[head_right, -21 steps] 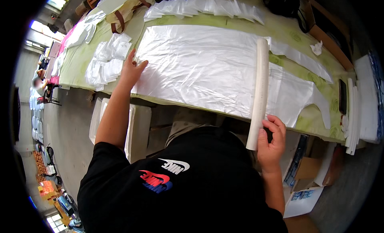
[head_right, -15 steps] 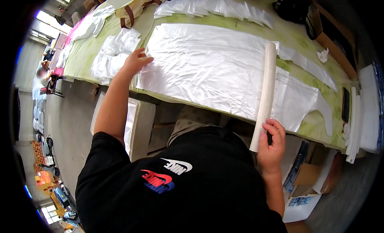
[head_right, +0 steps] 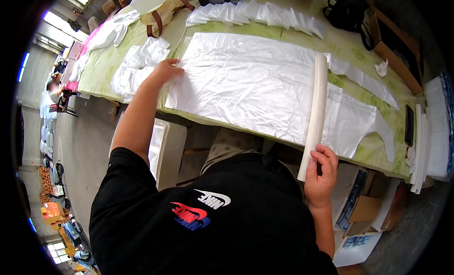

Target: The person wraps a rectangular object with white wrapping paper on a workbench. They smooth the paper, fold edges, and secure the package with tape. The person handles the paper roll and tape repeatedly to complete the wrapping.

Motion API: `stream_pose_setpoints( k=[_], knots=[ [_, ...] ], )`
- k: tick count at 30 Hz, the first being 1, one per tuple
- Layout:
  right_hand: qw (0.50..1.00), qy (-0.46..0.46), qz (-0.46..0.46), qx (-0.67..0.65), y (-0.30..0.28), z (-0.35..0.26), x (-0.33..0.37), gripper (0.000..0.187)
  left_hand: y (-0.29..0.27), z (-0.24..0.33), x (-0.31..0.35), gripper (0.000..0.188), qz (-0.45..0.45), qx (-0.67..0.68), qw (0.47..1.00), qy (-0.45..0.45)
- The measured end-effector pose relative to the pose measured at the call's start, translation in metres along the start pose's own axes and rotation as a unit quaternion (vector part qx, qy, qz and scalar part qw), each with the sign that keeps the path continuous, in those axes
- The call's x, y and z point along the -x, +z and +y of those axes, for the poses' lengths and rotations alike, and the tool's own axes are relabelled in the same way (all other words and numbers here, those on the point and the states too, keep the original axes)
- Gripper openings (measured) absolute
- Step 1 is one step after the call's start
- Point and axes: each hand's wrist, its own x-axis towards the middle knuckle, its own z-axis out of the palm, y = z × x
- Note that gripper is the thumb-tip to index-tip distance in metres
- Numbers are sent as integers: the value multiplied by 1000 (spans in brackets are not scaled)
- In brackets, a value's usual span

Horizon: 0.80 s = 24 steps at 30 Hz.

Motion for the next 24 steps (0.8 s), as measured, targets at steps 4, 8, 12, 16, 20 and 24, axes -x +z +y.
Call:
stream_pose_setpoints(
  k=[4,8,12,16,20,24],
  knots=[
    [1000,6,4,-6,1,0,1,21,3,9,1,68,-18,171,985,25],
    [1000,6,9,-5,2,1,3,20,7,44,32,71,30,201,978,54],
    [1000,2,5,-11,2,3,2,20,3,22,9,72,-21,232,972,22],
    [1000,7,6,-18,3,4,3,20,10,18,14,67,55,80,981,165],
    [1000,15,13,-17,3,1,4,21,16,53,45,60,105,-83,976,174],
    [1000,10,12,-16,3,0,4,23,19,24,14,65,166,-69,967,182]
  ],
)
